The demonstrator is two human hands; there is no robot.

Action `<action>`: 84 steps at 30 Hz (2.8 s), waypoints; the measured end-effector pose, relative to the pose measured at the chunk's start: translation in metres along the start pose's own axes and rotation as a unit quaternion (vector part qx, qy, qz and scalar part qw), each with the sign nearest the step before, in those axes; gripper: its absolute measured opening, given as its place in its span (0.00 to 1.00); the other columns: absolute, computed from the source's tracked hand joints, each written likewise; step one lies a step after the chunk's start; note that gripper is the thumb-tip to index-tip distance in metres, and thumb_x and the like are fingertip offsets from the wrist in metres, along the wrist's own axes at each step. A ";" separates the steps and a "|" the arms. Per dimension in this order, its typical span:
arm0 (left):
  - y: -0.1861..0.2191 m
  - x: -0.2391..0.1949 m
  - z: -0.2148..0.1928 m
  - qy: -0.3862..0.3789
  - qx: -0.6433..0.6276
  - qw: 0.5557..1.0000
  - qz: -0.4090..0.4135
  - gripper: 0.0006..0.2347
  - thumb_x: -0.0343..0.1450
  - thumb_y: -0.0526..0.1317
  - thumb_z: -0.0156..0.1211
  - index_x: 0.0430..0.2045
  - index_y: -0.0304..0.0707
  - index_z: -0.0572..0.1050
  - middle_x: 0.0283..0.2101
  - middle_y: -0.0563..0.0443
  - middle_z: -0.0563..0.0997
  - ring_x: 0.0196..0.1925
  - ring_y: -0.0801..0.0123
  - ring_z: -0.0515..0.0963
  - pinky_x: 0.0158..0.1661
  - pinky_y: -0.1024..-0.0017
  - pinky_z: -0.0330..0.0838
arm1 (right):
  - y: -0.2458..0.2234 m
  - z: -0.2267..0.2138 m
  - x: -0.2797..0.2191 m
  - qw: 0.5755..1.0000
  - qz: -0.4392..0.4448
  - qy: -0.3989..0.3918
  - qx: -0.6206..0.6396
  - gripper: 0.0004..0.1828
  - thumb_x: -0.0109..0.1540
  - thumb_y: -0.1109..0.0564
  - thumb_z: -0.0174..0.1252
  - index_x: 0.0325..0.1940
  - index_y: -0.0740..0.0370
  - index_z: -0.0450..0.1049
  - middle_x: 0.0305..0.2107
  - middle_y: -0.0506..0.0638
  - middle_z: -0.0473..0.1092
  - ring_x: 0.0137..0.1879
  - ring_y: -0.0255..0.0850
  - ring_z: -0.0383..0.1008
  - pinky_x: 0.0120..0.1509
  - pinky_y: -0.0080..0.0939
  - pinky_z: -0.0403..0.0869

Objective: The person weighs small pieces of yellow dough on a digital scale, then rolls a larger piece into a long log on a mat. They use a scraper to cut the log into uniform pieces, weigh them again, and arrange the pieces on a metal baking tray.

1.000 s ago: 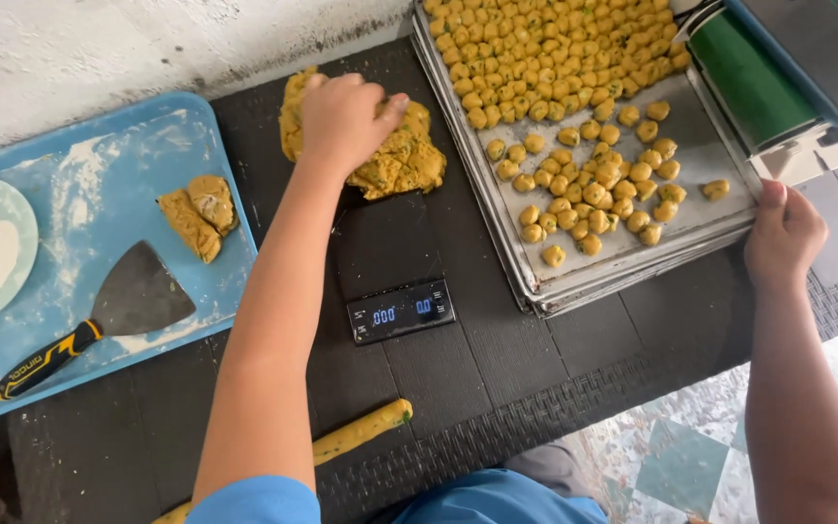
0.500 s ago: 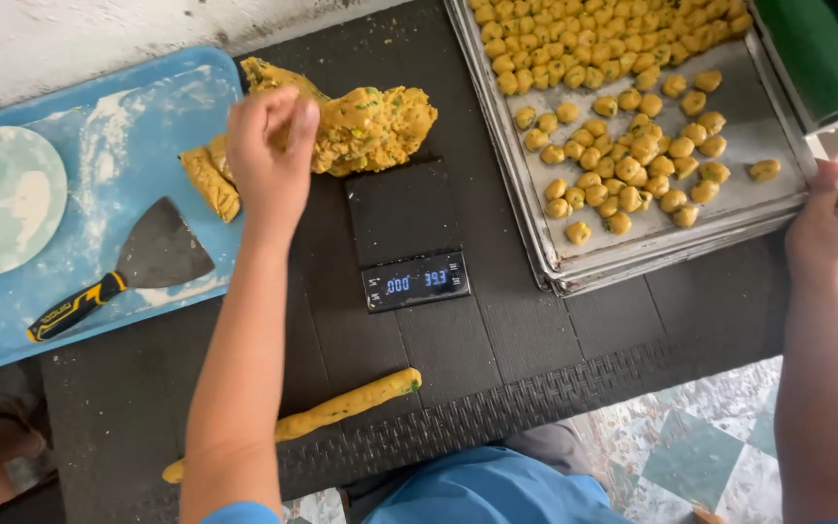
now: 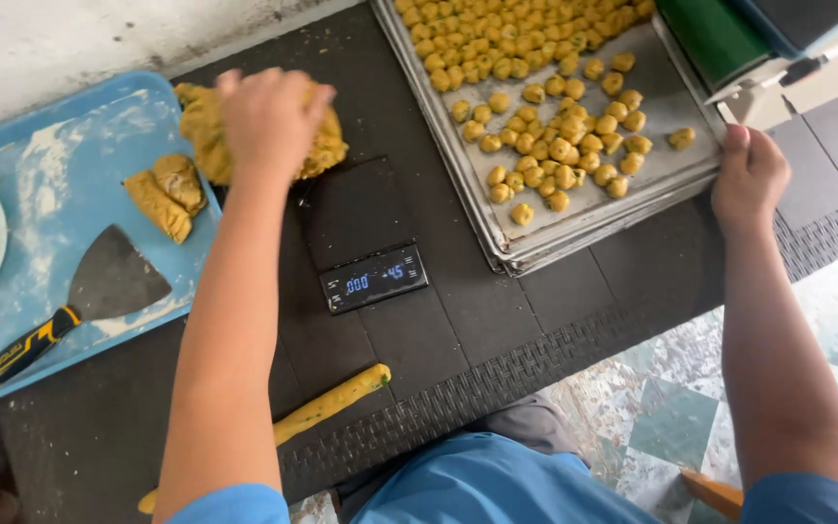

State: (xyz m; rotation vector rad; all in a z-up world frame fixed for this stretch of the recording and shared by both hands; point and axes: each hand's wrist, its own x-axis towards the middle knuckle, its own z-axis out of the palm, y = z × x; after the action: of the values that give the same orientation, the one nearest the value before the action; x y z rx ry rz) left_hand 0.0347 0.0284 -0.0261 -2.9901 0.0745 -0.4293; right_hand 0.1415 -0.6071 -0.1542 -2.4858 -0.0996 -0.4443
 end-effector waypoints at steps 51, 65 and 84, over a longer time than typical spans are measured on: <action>0.231 -0.095 -0.059 0.132 -0.245 0.956 0.093 0.07 0.76 0.50 0.69 0.41 0.53 0.84 0.47 0.62 0.83 0.50 0.64 0.85 0.48 0.63 0.76 | -0.143 -0.109 -0.145 0.902 -0.303 -0.264 -0.155 0.14 0.67 0.44 0.63 0.52 0.50 0.83 0.42 0.47 0.76 0.51 0.44 0.78 0.54 0.41 0.79; 0.317 -0.010 0.004 0.147 -0.227 0.917 0.295 0.06 0.69 0.36 0.68 0.28 0.47 0.74 0.32 0.60 0.67 0.39 0.66 0.68 0.41 0.64 0.58 | -0.131 -0.051 -0.070 0.882 -0.412 -0.199 -0.114 0.14 0.68 0.46 0.65 0.52 0.54 0.80 0.49 0.54 0.74 0.55 0.49 0.75 0.52 0.47 0.76; 0.348 0.021 0.003 -0.016 -0.309 0.933 0.182 0.08 0.69 0.20 0.53 0.28 0.35 0.72 0.36 0.44 0.73 0.34 0.54 0.76 0.42 0.54 0.72 | -0.125 -0.061 -0.030 0.880 -0.460 -0.121 0.010 0.11 0.68 0.63 0.74 0.53 0.63 0.82 0.49 0.55 0.75 0.56 0.52 0.71 0.62 0.49 0.74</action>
State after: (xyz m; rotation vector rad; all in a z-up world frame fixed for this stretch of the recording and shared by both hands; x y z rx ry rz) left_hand 0.0450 -0.3175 -0.0661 -3.4576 0.9038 -0.3624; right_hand 0.0736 -0.5393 -0.0486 -2.3120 -1.4096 -0.4853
